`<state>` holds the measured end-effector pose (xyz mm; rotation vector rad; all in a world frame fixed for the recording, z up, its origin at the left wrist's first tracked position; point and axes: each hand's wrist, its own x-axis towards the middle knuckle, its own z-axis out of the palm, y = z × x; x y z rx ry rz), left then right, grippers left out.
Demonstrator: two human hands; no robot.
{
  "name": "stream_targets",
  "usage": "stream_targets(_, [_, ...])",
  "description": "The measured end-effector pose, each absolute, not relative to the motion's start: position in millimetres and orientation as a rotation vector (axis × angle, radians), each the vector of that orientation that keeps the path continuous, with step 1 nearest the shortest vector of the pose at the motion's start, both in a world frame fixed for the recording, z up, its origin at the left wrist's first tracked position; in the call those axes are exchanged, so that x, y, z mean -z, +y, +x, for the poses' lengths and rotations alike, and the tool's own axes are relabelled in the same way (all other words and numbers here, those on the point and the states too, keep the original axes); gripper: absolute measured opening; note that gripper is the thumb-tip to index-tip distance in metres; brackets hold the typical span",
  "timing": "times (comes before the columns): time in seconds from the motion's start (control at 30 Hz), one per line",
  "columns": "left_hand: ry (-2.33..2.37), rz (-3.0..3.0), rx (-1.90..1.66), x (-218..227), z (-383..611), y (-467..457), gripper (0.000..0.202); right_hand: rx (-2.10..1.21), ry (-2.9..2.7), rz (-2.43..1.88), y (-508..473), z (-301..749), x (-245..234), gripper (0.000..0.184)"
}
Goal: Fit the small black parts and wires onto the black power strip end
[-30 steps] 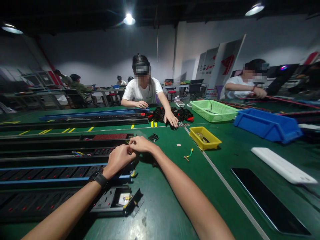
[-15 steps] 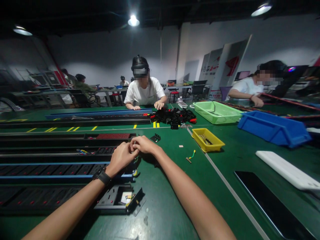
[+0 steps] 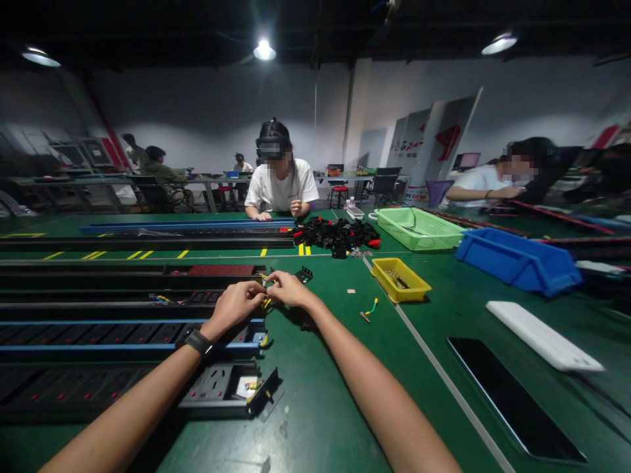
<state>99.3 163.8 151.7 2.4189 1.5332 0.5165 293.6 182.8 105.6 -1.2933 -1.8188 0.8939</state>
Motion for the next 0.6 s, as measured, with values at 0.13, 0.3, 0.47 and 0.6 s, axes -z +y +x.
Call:
stream_targets(0.13, [1.568,2.433,-0.496,-151.8,99.6,164.1,0.027,-0.735,-1.766,-1.460,165.0,295.8,-103.6,0.030])
stream_targets(0.3, [1.610,2.404,-0.502,-150.8,97.8,166.0,0.028,-0.587,-1.806,-1.529,147.8,287.4,-105.6,0.020])
stream_targets(0.47, [1.593,2.391,-0.497,-151.6,96.1,167.0,0.028,-0.563,-1.784,-1.482,146.1,276.2,-97.1,0.030])
stream_targets(0.6, [1.560,2.403,-0.511,-151.0,96.5,163.7,0.028,-0.570,-1.787,-1.402,149.7,274.9,-91.2,0.030])
